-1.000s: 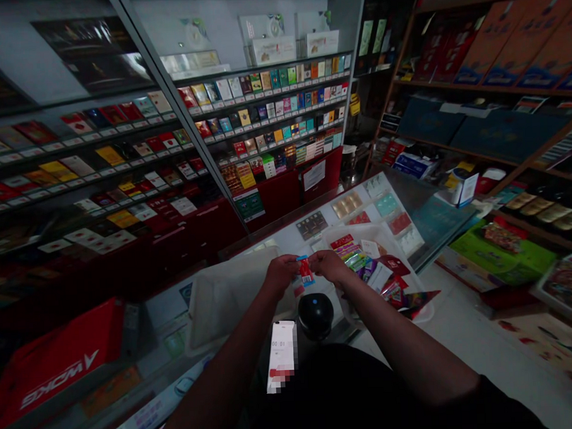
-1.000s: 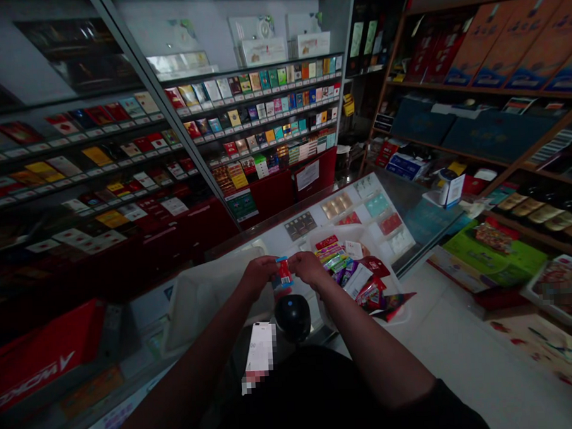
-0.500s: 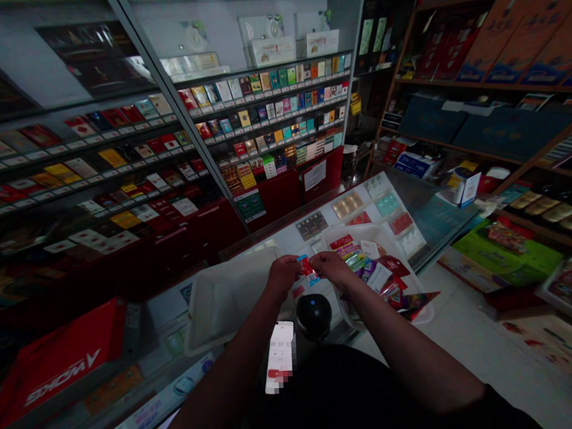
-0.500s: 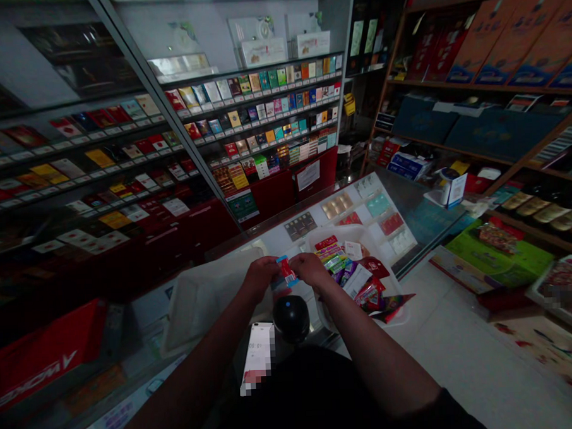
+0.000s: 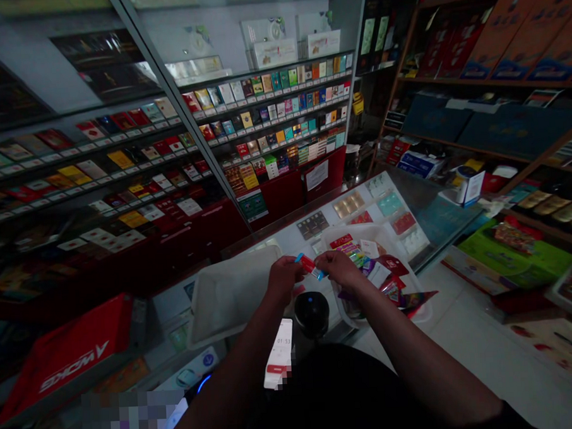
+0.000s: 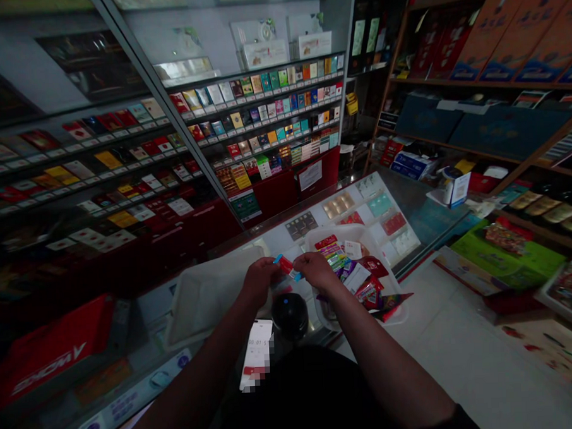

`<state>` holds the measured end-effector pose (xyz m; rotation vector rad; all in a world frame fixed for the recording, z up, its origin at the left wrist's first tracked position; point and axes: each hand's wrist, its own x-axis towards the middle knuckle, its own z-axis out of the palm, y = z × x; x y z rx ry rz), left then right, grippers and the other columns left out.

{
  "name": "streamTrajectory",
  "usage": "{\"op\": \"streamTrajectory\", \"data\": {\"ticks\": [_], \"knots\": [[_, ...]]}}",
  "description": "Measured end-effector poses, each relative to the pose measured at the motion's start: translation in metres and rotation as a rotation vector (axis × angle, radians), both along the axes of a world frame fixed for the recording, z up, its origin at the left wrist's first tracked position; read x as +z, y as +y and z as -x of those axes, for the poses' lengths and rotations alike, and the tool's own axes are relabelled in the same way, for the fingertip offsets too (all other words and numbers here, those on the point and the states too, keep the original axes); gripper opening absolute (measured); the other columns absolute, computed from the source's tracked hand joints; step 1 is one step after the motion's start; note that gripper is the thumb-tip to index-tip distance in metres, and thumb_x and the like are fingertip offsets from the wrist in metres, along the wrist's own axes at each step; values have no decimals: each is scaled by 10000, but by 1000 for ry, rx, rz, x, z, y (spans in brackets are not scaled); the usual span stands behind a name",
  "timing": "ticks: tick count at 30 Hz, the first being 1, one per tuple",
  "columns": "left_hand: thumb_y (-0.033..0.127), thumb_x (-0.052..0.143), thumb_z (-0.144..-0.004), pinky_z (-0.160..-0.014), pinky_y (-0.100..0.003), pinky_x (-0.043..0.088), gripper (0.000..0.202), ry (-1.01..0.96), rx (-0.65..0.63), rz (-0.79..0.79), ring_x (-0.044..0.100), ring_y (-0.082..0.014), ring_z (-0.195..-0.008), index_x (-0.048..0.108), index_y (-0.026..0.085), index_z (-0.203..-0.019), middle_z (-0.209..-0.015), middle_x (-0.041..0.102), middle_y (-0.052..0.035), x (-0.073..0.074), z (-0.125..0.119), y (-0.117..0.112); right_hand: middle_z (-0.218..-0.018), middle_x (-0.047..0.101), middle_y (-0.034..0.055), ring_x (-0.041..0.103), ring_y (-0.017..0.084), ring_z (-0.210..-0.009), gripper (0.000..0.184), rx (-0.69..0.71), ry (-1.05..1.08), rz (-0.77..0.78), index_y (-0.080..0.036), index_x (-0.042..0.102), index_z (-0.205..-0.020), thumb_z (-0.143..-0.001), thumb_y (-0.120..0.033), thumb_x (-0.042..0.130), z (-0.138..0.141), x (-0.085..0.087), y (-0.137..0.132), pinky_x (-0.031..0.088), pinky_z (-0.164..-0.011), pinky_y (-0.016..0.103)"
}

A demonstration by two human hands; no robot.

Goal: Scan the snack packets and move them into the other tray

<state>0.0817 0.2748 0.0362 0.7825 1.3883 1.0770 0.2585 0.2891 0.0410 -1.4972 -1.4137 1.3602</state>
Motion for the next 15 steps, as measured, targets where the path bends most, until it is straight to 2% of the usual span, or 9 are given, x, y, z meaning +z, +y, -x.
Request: {"op": "streamTrajectory", "data": {"ticks": [3,6,9,15], "knots": [[313,754,-640,-638,-292,513,282,-60,58,0,695,-185,-686,641,147,-840,-773,739,-81,1,10,-10,-733,710,33,629,144,-633,189,37,35,13,-147,716,-828,-769,-293,612,7,2,-7,452,-589,238],[322,765,-619,-632,-273,497,308,-102,132,15,694,-175,-686,644,146,-841,-758,736,-67,5,25,-22,-701,704,25,636,145,-637,155,53,-17,-49,-155,713,-843,-769,-250,615,22,1,-11,452,-609,237],[362,778,-606,-602,-246,461,339,-78,213,9,675,-152,-664,650,151,-838,-745,727,-50,9,45,-34,-722,718,23,647,150,-673,138,103,-115,-120,-179,719,-867,-785,-248,631,46,4,-18,442,-630,239],[409,796,-573,-598,-251,454,412,-19,379,1,629,-129,-630,665,159,-874,-736,694,-14,13,89,-55,-806,737,42,660,162,-772,110,302,-224,-236,-182,719,-875,-808,-195,633,104,21,-42,433,-699,249]]}}
